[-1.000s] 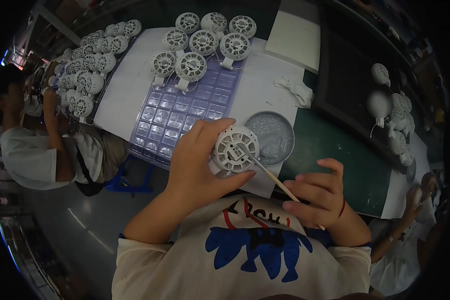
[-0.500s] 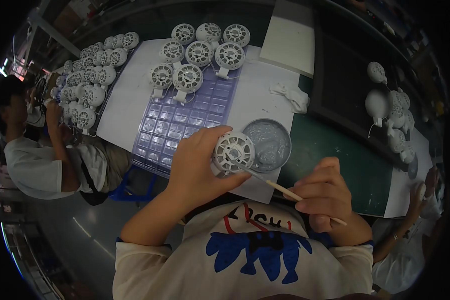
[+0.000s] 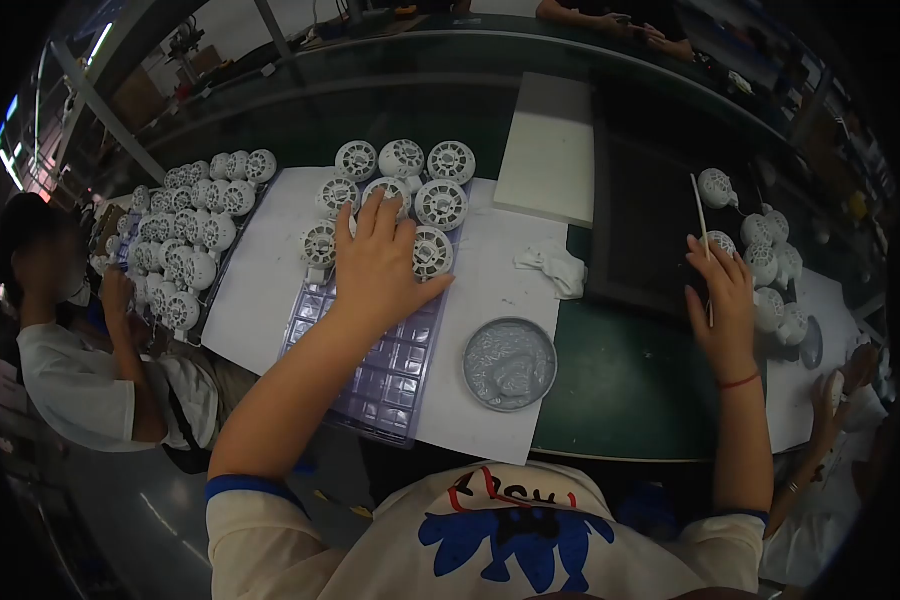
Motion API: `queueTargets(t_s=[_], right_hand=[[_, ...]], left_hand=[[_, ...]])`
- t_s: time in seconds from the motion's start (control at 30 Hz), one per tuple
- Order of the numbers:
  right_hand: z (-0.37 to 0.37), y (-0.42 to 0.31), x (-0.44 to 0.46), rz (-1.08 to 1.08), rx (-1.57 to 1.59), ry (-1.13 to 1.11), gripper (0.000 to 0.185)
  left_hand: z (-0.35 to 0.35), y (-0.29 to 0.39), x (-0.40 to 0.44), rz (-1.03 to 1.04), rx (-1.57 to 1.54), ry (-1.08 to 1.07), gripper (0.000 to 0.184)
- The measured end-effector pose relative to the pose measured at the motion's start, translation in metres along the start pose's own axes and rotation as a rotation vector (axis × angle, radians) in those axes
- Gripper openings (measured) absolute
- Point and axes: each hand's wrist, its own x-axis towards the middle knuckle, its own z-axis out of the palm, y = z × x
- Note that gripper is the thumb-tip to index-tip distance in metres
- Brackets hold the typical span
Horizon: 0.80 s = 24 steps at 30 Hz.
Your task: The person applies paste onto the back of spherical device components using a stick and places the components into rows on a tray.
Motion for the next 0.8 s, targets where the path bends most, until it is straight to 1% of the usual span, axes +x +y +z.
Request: queueTargets(t_s=[0.07,0.13,0.17,0.23,0.27,0.33,0.37,0.43,0.47,0.53,0.57,0.6,0.63,0.67,0.73,0.77,0.8], right_hand=[[0.005,0.017,-0.004,0.162,-0.127,-0.099,0.048],[0.01,0.03,-0.01,0.202,-0.093,-0.109,0.051],[0.013,0.033,-0.011,0.241,-0.061,-0.112,0.055],[0.016,0.037,-0.01,0.261,-0.051,-0.098,0.055],[0.017,0.038,-0.01,0.284,-0.045,-0.084,0.056],[0.021,0.043,-0.004,0.291,-0.039,-0.081,0.056],[0.022,0.045,-0.002,0.299,-0.035,-0.078,0.057],[0.022,0.047,0.001,0.324,-0.021,-0.076,0.057],[0.024,0.048,0.005,0.346,-0.007,-0.078,0.057],[0.029,0.05,0.002,0.307,-0.026,-0.031,0.057],[0.031,0.051,0.001,0.209,0.008,0.021,0.054],[0.035,0.058,-0.004,0.149,0.005,0.053,0.056],[0.04,0.059,-0.006,0.093,0.001,0.084,0.057],[0.042,0.049,-0.003,0.056,0.042,0.068,0.057],[0.041,0.03,0.003,0.041,0.294,0.245,0.052],[0.037,0.024,0.005,-0.021,0.266,0.26,0.053],[0.03,0.001,0.015,-0.024,0.268,0.265,0.053]], left_hand=[[0.002,0.0,-0.001,-0.014,-0.007,-0.006,0.062],[-0.001,0.004,-0.001,-0.06,0.063,-0.126,0.065],[-0.002,0.005,-0.001,-0.062,0.064,-0.129,0.065],[-0.006,0.007,-0.002,-0.097,0.062,-0.198,0.073],[-0.007,0.008,-0.004,-0.101,0.066,-0.199,0.073],[-0.012,0.011,-0.009,-0.111,-0.027,-0.061,0.086],[-0.019,0.012,-0.011,-0.114,-0.023,-0.063,0.086],[-0.045,0.014,-0.015,-0.066,-0.159,0.02,0.097],[-0.058,0.013,-0.019,-0.092,-0.141,0.006,0.097],[-0.092,0.01,-0.029,-0.052,-1.095,0.207,0.107],[-0.119,0.022,-0.034,-0.185,-1.486,0.295,0.111],[-0.139,0.037,-0.038,-0.319,-1.874,0.411,0.114],[-0.143,0.041,-0.039,0.024,-2.036,0.493,0.117],[-0.147,0.04,-0.044,0.398,-2.16,0.557,0.12],[-0.163,0.037,-0.068,0.329,-2.093,0.571,0.12],[-0.162,0.04,-0.067,0.308,-2.067,0.563,0.12],[-0.158,0.025,-0.052,0.295,-2.053,0.552,0.12]])
